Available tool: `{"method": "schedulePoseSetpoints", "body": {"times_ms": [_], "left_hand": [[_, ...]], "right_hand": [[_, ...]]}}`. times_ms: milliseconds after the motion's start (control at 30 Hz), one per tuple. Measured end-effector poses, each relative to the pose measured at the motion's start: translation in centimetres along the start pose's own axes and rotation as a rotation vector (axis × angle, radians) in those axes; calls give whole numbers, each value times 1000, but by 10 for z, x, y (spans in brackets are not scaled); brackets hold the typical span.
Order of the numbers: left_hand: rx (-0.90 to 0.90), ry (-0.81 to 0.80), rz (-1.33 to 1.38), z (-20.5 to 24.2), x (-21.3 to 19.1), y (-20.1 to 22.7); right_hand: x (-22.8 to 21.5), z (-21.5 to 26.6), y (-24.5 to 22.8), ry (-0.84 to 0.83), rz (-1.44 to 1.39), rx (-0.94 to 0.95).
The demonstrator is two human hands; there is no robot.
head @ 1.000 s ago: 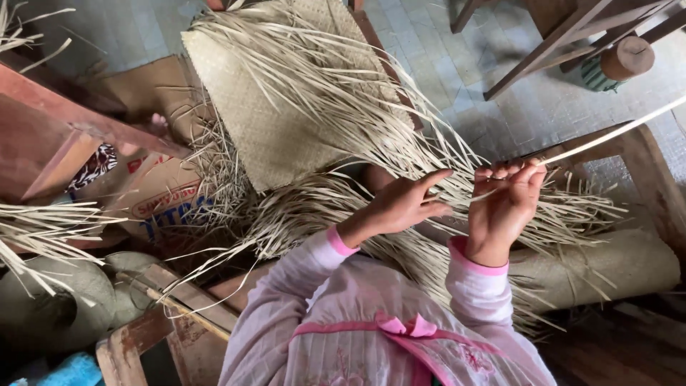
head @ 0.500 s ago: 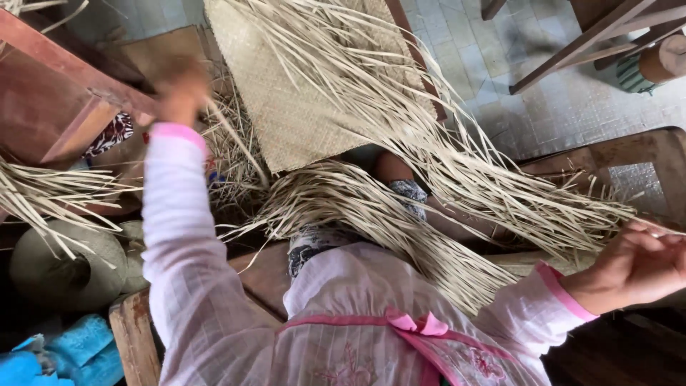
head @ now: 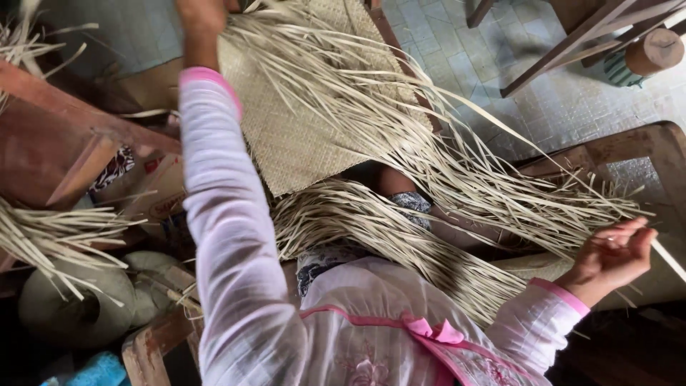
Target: Weaving dried palm strips into a mat using hands and a small wooden tool.
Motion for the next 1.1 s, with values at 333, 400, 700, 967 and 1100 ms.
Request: {"method": "schedulePoseSetpoints", "body": {"times_ms": [333,400,700,967,1100], "left_hand": [[-103,-152,164,-32,175,-53],[-20,-84,204,-36,157,-45],[158,3,260,-15,92,5],[0,-160,566,96,47,27],[292,-206,681,183,7,43]], "right_hand": [[-21,5,3,202,431,-9],[-39,-16,5,230,380,23],[-98,-98,5,63,361,105],[-130,-111,32,33,701,111],[-144,-118,32,207,623,98]]}}
Point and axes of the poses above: each hand's wrist, its own z-axis away from the middle knuckle, its own x-axis out of the palm, y = z × x, the point moved 4 cm from there along -z, towards the middle knuckle, and after that the axes turned 13 degrees about -x, right-handed, at the moved point
